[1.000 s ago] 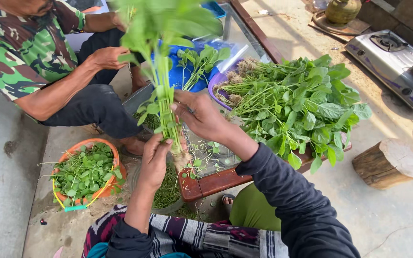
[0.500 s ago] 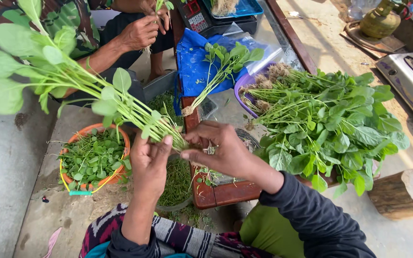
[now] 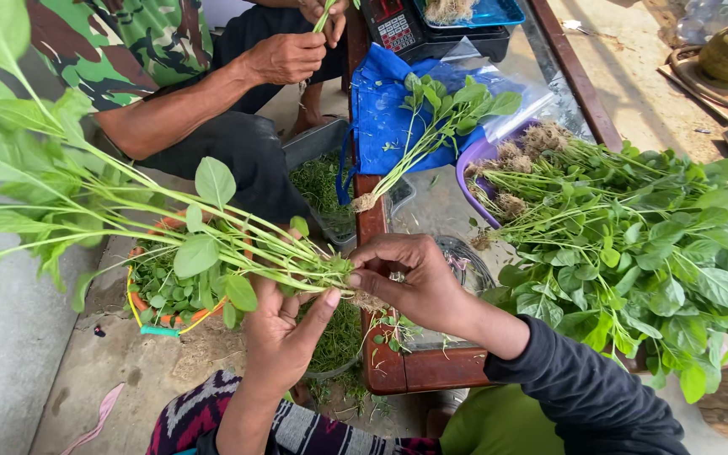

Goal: The person sits on the ground and cleans bunches of leafy green vegetables by hand. They hold the stems and pull off small roots and debris, dropping the waste onto the floor. A second person sits nearby doing the same task.

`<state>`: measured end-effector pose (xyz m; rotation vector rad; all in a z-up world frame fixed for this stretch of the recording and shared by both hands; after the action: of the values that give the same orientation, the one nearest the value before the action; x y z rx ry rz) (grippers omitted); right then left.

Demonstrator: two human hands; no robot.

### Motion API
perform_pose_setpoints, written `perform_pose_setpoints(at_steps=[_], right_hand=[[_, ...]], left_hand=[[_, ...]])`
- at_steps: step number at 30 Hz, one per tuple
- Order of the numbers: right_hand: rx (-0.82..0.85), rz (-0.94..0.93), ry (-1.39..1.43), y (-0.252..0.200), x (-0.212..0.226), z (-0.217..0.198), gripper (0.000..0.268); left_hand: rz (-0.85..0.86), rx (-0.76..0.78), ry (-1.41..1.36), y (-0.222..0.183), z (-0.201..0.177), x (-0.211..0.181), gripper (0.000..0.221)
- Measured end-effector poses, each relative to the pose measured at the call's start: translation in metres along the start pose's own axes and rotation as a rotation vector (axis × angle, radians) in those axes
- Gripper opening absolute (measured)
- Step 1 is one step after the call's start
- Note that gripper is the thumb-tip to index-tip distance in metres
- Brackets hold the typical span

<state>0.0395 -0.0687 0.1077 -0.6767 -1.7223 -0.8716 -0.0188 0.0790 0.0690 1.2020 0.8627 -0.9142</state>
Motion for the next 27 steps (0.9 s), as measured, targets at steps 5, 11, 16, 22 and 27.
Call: perform_pose_setpoints(at_steps=[5, 11, 16, 22, 27], right_hand=[[-0.048, 0.087, 0.190, -0.009, -0.026, -0.002, 0.012], [0.022, -0.074, 0.072, -0.014, 0.000, 0.009, 0.014], [-0.008, -0.211, -0.166, -0.012, 0.033, 0.015, 0.034], [-0.025, -0.142, -0.182, -0.016, 0.022, 0.009, 0.012], [-0.058, -0.124, 0.121, -0.016, 0.007, -0.002, 0.013]], left_hand=[[0.020, 0.002, -0.021, -0.002, 0.005, 0.000, 0.077], [0.024, 0.013, -0.040, -0.009, 0.008, 0.013, 0.067], [0.211, -0.029, 0.499, -0.015, 0.008, -0.004, 0.060], [0.179, 0.060, 0.221, -0.016, 0.025, 0.012, 0.030], [-0.055, 0.029, -0.191, -0.013, 0.026, 0.032, 0.040]])
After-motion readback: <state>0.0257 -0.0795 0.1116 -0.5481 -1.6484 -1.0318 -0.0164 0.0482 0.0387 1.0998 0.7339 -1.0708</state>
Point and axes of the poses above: each hand's wrist, its own y-axis towards the middle knuckle, its own z-axis out of the palm, x = y × z, the point moved 9 cm from there along y, towards the middle knuckle, and after that the axes turned 6 degrees about y, right-handed, at the moved point
